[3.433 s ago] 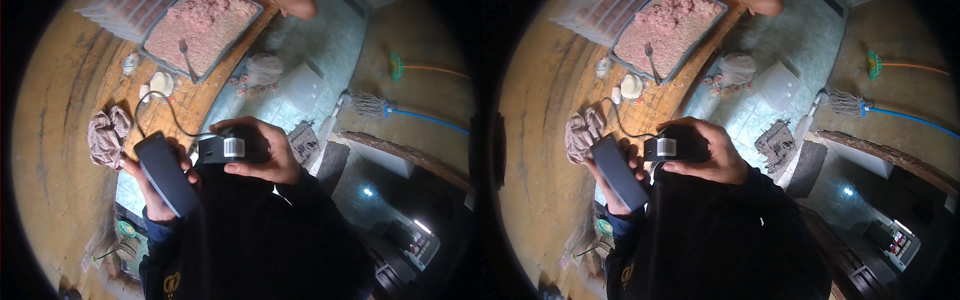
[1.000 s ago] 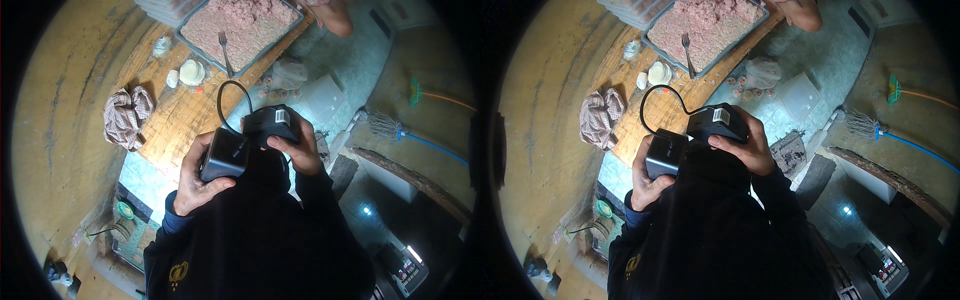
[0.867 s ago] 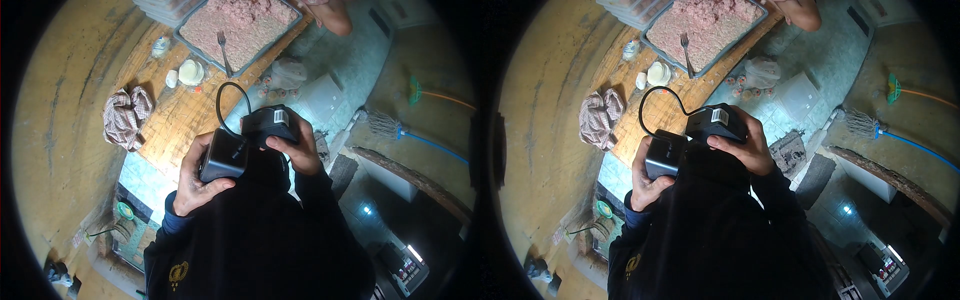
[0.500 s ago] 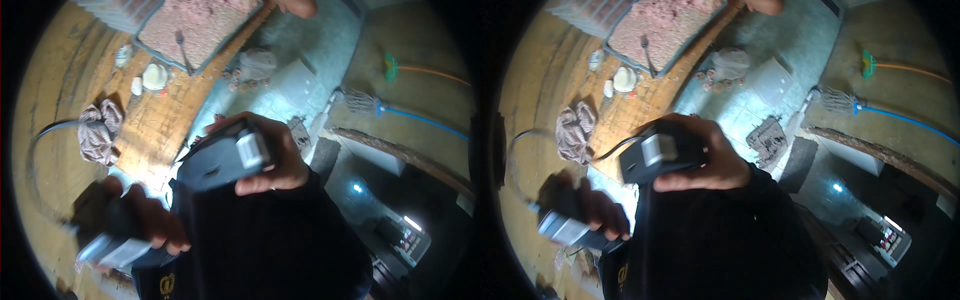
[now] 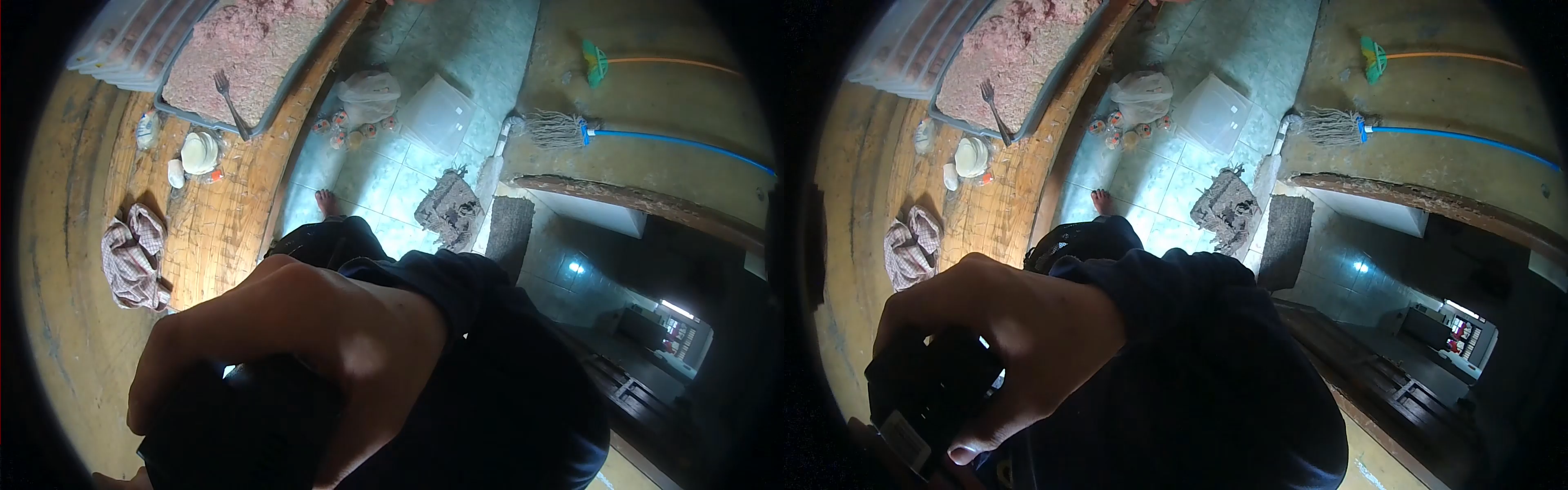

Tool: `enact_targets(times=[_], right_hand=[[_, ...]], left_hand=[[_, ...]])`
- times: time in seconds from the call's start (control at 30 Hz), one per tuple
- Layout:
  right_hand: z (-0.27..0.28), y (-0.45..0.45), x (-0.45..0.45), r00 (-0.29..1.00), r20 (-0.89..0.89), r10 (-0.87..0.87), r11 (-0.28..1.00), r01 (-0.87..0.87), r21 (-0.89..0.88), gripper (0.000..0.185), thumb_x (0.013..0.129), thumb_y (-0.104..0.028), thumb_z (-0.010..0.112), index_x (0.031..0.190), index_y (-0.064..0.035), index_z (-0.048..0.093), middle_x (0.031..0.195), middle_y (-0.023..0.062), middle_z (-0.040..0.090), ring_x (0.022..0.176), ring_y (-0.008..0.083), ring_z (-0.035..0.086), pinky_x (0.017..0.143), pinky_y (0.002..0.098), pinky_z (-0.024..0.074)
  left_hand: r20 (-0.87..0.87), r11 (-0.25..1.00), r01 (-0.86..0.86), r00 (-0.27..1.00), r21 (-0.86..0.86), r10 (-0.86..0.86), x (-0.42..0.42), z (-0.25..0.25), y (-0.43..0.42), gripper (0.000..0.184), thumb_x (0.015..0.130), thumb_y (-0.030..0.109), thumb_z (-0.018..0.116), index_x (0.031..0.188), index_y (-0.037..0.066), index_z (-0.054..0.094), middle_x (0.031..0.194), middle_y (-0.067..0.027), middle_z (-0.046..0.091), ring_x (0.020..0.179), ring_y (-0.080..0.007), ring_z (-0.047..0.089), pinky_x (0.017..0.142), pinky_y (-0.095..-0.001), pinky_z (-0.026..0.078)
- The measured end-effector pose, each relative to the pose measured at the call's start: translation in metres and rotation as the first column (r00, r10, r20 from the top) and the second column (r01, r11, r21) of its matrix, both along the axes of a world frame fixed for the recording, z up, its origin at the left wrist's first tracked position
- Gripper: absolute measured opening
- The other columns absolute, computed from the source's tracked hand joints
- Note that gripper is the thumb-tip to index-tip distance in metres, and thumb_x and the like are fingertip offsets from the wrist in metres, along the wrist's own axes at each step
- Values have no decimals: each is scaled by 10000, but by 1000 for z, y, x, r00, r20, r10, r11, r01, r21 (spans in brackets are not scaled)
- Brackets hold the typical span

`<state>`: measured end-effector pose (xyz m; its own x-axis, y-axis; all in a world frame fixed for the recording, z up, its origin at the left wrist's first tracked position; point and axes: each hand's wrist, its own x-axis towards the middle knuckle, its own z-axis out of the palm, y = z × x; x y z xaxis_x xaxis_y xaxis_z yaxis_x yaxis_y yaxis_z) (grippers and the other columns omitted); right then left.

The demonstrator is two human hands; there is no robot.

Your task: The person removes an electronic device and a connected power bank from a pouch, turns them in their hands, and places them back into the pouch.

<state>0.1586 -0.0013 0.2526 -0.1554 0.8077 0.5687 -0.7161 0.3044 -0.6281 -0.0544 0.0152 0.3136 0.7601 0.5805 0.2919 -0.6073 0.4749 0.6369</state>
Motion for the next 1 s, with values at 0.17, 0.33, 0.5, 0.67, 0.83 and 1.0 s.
enact_targets(times=[0.17, 0.33, 0.5, 0.67, 0.83, 1.0], right_hand=[[-5, -3, -1, 999, -5, -32, 999, 32, -17, 663, 723, -206, 927, 1254, 11, 596, 1034, 139, 728, 844, 223, 750, 765, 319, 631], [-6, -6, 3, 1000, -3, -3, 999, 3, -36, 691, 712, -196, 932, 1271, 15, 585, 1068, 146, 720, 861, 228, 749, 799, 335, 636], [-6, -7, 5, 1000, -6, 7, 999, -7, -42, 710, 709, -187, 930, 1290, 18, 576, 1087, 151, 715, 881, 236, 746, 802, 329, 636], [-8, -5, 16, 994, 6, 112, 991, -111, -73, 733, 704, -185, 927, 1312, 20, 573, 1119, 168, 711, 967, 263, 734, 903, 382, 612], [-17, -2, 33, 943, 330, -41, 981, 100, -165, 699, 719, -94, 873, 1339, 30, 575, 1236, 168, 699, 1137, 287, 695, 1062, 412, 531], [-32, -11, 43, 852, 521, -50, 940, 216, -262, 744, 717, -18, 852, 1401, -9, 561, 1319, 147, 678, 1239, 251, 664, 1094, 377, 505]], left_hand=[[-5, 1000, -18, 1000, 7, 18, 2, 1, -2, 955, 937, 616, 672, 1577, 63, 229, 1149, -209, 583, 953, -406, 689, 783, -574, 608], [-8, 999, -32, 999, 2, 32, 2, 1, -3, 969, 933, 623, 672, 1575, 53, 221, 1146, -212, 575, 945, -405, 694, 772, -569, 616], [-2, 999, -46, 999, -15, 46, -1, -2, -4, 984, 930, 629, 673, 1572, 42, 214, 1143, -215, 567, 936, -404, 699, 761, -565, 624], [14, 996, -63, 998, -63, 64, -10, -11, -3, 999, 926, 636, 674, 1570, 32, 206, 1140, -218, 559, 927, -403, 704, 750, -560, 631], [29, 938, -214, 973, -272, 231, -14, -44, -11, 1014, 923, 642, 675, 1568, 22, 199, 1138, -221, 551, 918, -402, 710, 739, -556, 639], [-129, 846, -512, 858, -149, 497, 16, -79, -17, 858, 975, 635, 596, 1498, 23, 301, 1115, -186, 526, 839, -331, 680, 595, -473, 639]])
